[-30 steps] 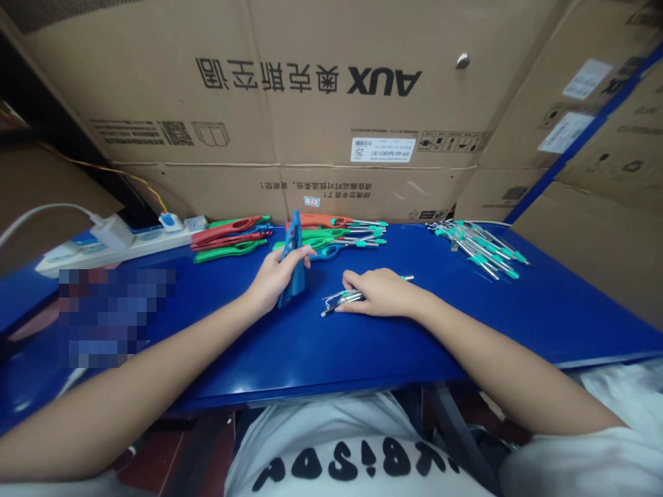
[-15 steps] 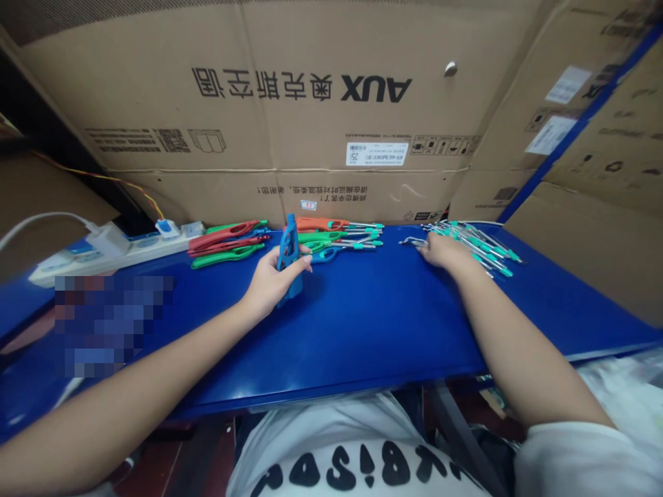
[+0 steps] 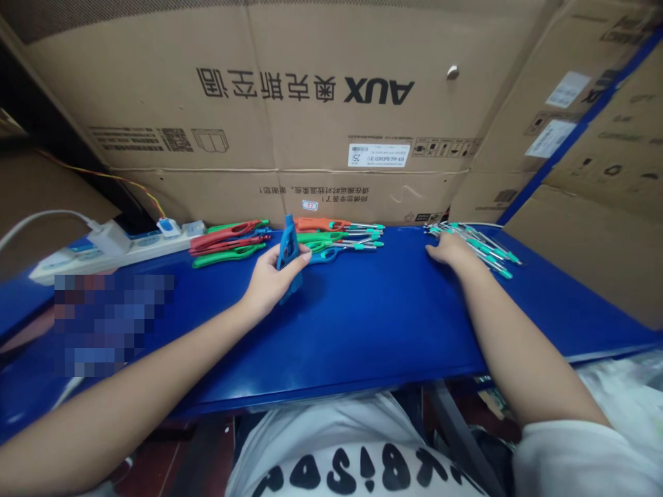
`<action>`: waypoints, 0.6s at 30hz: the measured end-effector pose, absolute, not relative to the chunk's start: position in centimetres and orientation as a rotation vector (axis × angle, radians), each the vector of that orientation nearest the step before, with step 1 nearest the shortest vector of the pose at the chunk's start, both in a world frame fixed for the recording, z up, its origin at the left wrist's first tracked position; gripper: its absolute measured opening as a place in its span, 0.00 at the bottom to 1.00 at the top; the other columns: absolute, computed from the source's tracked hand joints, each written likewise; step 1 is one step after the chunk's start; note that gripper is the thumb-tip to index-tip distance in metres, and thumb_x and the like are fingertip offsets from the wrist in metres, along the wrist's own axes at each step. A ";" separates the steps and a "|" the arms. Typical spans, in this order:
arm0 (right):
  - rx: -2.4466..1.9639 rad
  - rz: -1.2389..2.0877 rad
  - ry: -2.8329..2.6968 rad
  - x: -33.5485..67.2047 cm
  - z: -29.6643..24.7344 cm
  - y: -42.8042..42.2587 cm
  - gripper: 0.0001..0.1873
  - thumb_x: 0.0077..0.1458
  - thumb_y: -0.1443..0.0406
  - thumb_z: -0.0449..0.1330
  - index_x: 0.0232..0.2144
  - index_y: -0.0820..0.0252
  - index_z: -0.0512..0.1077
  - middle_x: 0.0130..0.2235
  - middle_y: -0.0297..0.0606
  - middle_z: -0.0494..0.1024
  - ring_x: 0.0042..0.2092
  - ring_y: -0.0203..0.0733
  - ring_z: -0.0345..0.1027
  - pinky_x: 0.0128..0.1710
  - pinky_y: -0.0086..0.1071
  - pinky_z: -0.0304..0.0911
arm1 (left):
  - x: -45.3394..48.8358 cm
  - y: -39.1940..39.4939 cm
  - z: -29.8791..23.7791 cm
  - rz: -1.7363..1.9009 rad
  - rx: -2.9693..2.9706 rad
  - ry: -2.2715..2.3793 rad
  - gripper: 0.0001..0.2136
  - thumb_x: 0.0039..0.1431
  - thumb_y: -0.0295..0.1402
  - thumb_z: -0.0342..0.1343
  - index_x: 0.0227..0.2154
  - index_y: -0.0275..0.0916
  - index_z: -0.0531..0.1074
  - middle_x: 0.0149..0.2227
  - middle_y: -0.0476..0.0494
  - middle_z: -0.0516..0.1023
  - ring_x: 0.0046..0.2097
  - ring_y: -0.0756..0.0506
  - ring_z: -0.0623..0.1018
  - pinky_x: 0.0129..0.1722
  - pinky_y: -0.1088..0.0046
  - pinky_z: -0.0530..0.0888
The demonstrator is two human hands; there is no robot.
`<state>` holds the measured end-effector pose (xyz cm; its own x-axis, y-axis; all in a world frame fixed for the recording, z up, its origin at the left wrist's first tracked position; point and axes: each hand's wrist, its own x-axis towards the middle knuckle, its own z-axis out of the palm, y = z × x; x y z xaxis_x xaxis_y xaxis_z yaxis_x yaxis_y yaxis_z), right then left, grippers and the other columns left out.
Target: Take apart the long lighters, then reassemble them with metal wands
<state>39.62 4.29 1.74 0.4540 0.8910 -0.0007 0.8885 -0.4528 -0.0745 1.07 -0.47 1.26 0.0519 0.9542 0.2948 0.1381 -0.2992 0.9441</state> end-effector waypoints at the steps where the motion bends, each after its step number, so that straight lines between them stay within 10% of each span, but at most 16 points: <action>1: -2.644 0.032 -1.576 39.6 1.7 4.2 0.28 0.61 0.57 0.57 0.57 0.71 0.68 0.59 0.62 0.71 0.59 0.61 0.67 0.53 0.43 0.64 | 1.0 -0.5 1.3 1.332 1.565 1.136 0.17 0.51 0.46 0.66 0.37 0.38 0.78 0.28 0.49 0.74 0.26 0.50 0.71 0.25 0.75 0.66; 8: -2.052 -0.036 -1.708 35.1 2.8 2.7 0.25 0.60 0.58 0.58 0.55 0.69 0.69 0.53 0.58 0.73 0.54 0.56 0.68 0.55 0.44 0.63 | 1.6 -1.3 1.6 1.272 1.752 1.115 0.15 0.52 0.44 0.66 0.37 0.38 0.78 0.31 0.49 0.75 0.31 0.48 0.72 0.34 0.72 0.70; 18: -0.842 0.932 -1.794 23.3 1.6 -3.0 0.24 0.54 0.51 0.67 0.50 0.54 0.73 0.37 0.38 0.76 0.30 0.38 0.70 0.25 0.32 0.69 | 2.5 -2.7 1.3 1.109 2.340 1.019 0.06 0.55 0.35 0.62 0.34 0.39 0.76 0.34 0.46 0.75 0.36 0.46 0.75 0.39 0.72 0.71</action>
<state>23.33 -2.99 1.63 -0.3466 0.8443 0.4086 0.1509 0.4801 -0.8641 2.54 -2.71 1.26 0.4330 0.7361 0.5203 0.4564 -0.6767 0.5777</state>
